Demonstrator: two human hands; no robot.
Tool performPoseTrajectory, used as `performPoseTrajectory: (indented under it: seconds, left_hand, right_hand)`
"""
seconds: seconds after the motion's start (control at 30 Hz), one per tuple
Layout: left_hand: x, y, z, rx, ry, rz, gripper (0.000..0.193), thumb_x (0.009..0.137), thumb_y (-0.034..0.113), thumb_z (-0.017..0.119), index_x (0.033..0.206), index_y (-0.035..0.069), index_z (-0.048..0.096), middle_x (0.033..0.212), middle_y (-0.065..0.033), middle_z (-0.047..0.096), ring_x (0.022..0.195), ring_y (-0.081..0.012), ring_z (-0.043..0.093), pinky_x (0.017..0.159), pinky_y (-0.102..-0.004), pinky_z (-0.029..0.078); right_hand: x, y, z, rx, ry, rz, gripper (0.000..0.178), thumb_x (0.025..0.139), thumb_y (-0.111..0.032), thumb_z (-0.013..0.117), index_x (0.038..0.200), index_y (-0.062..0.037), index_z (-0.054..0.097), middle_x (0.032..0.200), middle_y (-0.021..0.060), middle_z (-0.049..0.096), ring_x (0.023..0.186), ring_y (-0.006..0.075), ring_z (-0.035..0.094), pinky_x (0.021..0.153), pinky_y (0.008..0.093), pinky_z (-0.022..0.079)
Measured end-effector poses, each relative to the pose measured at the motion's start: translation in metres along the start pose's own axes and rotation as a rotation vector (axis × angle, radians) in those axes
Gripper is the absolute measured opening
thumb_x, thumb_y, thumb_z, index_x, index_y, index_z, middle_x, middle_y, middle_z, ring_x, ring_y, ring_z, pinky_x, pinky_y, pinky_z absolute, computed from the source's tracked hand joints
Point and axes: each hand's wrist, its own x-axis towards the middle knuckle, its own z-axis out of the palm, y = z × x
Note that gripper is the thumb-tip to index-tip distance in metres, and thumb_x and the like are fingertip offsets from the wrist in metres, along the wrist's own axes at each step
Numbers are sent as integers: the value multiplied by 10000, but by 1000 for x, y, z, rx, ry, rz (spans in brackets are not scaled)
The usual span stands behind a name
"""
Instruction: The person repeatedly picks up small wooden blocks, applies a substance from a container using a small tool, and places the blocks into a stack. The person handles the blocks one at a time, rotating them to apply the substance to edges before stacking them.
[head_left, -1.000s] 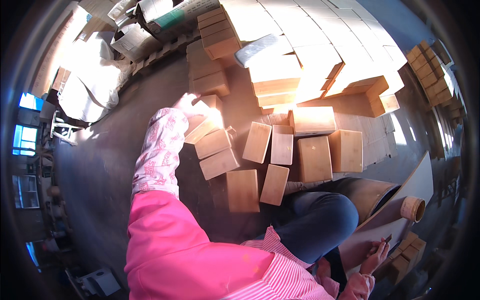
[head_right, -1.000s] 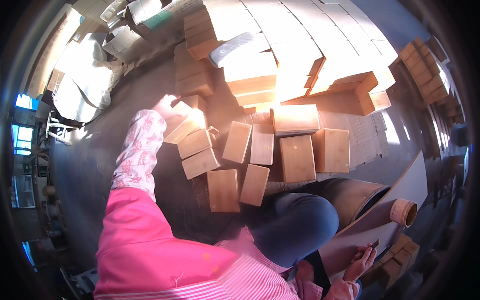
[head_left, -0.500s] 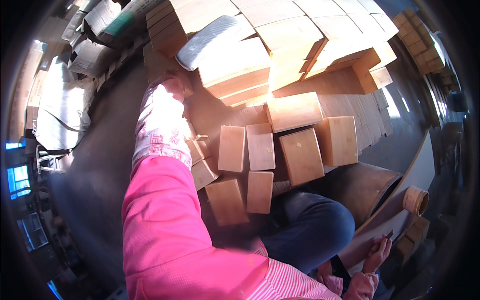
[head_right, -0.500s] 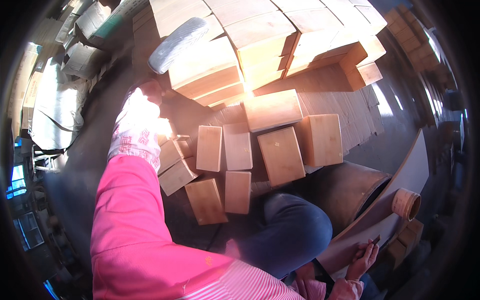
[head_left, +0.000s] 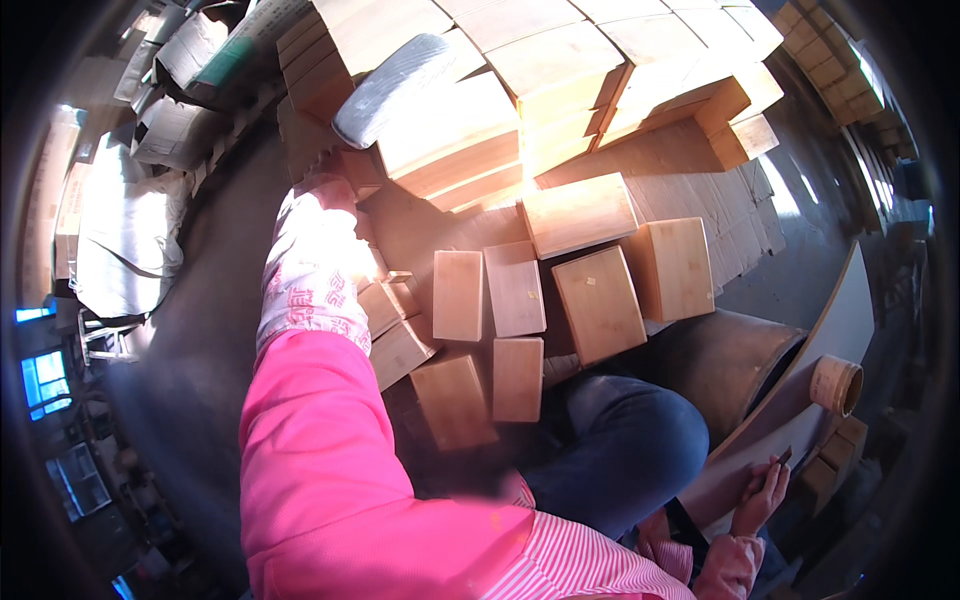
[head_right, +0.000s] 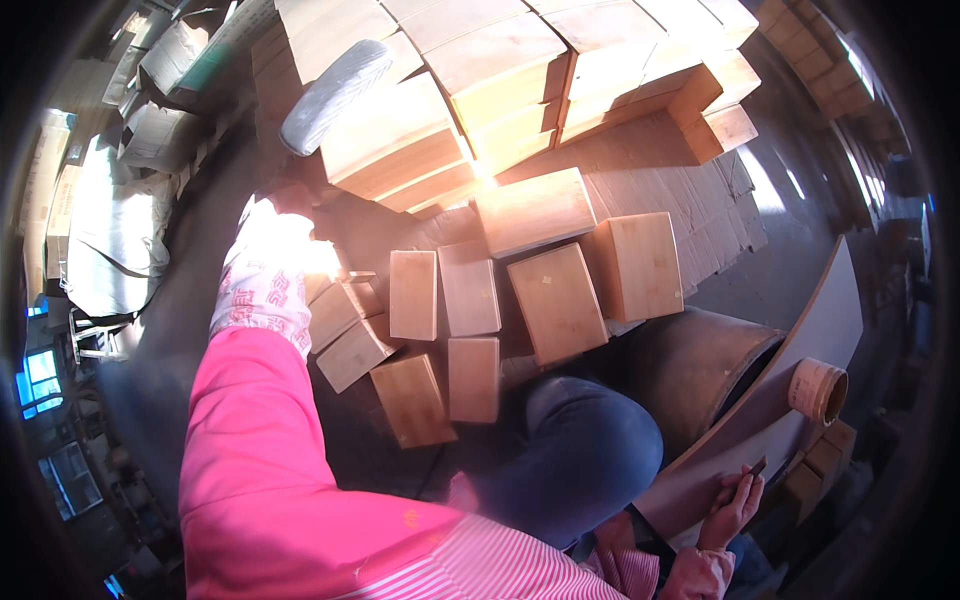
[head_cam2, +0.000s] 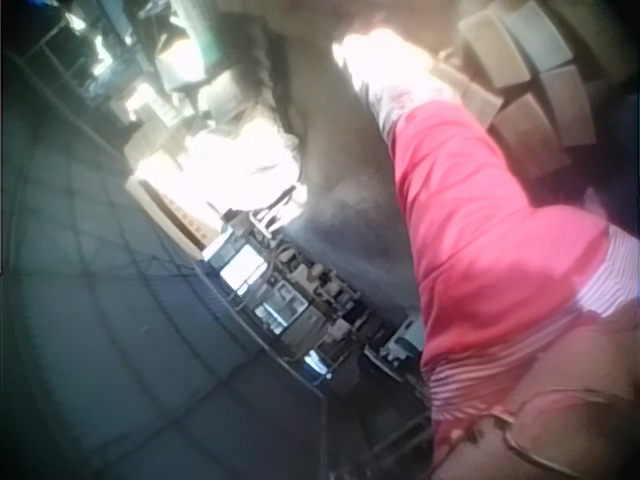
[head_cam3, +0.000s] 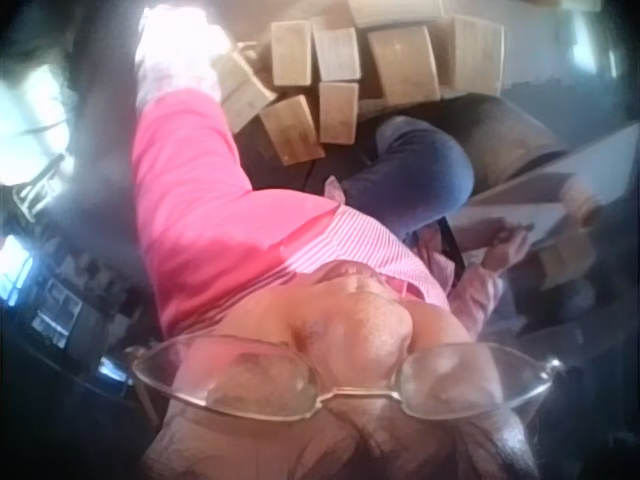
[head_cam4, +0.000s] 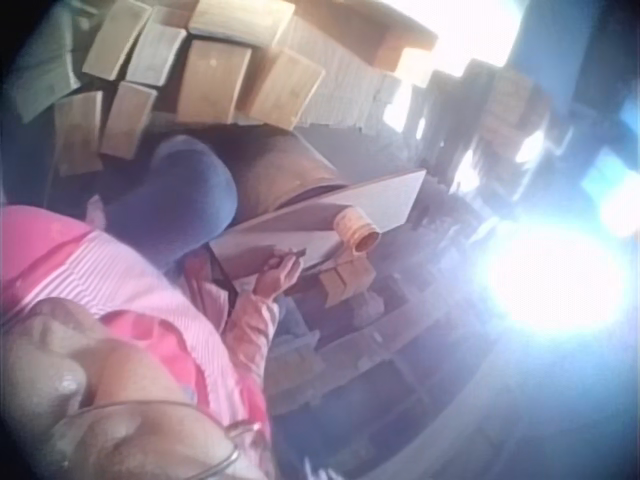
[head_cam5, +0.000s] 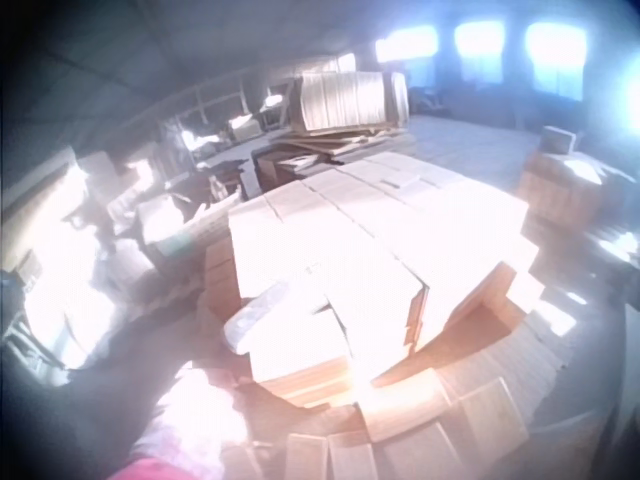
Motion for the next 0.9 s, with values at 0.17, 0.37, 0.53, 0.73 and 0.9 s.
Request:
performPoseTrajectory:
  seconds: [0.17,0.37,0.53,0.73,0.9]
  left_hand:
    - [-17,-8,-46,-47,137,-7,585,659,234,896,1100,66,550,1093,-131,709,1026,-295,683,937,-420,549]
    - [-78,-49,-163,-403,235,-133,591,627,245,920,1070,54,579,1107,-137,717,1040,-283,701,959,-399,544]
    - [-142,-53,-240,-758,428,-11,660,717,328,898,1149,-57,580,1083,-133,696,999,-221,682,912,-339,532]
    - [-248,51,-295,-1233,151,277,645,753,421,882,1098,-60,626,1068,-108,686,969,-150,648,899,-286,514]
    - [-345,210,-305,-1126,-255,498,602,878,559,690,1099,-1,665,1023,-73,683,906,-136,649,826,-271,500]
  right_hand:
    - [3,5,2,108,-5,24,212,1107,-219,475,1169,-98,637,759,-30,592,484,4,361,410,175,254]
    - [5,13,6,150,-66,-79,202,1115,-195,450,1144,-93,622,771,-21,600,483,2,368,419,173,265]
    - [6,17,11,175,-102,-156,195,1114,-195,456,1142,-90,618,779,-16,608,510,6,391,431,176,290]
    - [0,8,18,216,-147,-169,187,1109,-201,468,1139,-86,613,777,-16,608,539,9,422,454,175,324]
    - [-8,-8,18,379,-267,-163,183,1107,-196,466,1098,-75,603,825,16,663,555,26,458,474,182,353]
